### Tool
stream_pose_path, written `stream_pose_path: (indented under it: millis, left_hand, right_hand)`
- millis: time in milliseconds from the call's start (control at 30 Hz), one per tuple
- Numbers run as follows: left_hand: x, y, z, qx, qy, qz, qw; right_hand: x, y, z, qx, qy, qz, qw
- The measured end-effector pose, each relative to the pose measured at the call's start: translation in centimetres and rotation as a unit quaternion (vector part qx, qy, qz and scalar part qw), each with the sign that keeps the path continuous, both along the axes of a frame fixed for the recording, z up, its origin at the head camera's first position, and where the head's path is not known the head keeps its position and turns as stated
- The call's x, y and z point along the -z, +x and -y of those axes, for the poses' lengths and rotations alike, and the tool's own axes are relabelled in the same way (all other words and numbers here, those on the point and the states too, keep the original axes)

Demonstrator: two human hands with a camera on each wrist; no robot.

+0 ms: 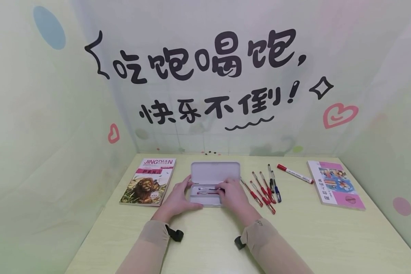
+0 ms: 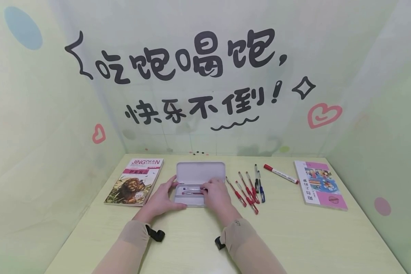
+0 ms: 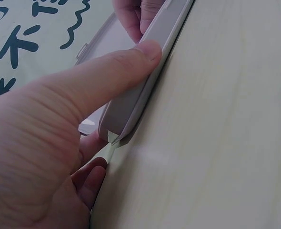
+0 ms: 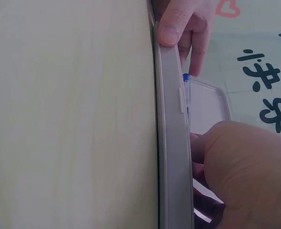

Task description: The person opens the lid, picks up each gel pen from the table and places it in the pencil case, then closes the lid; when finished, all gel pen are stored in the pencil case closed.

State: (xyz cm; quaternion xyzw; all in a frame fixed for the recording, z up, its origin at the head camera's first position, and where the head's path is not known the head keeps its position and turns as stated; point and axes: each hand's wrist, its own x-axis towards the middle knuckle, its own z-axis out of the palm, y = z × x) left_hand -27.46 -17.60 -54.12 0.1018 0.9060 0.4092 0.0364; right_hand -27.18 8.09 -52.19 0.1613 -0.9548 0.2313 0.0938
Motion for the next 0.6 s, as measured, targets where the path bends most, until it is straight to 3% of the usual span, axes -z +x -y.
stream_pose_path:
  millis: [333,600]
  left_hand:
    - [0.1,0.0,0.0,-0.004,-0.006,-0.002,1.0]
    - [-0.1,0.0,-0.1,0.001,0.001,-0.002,1.0]
  right_hand:
    - [0.3,0.1,-0.2,0.008,-0.013,-0.007,0.9999]
    - [0.2,0.2,-1.1,0.036,-0.07,0.001,0.9969]
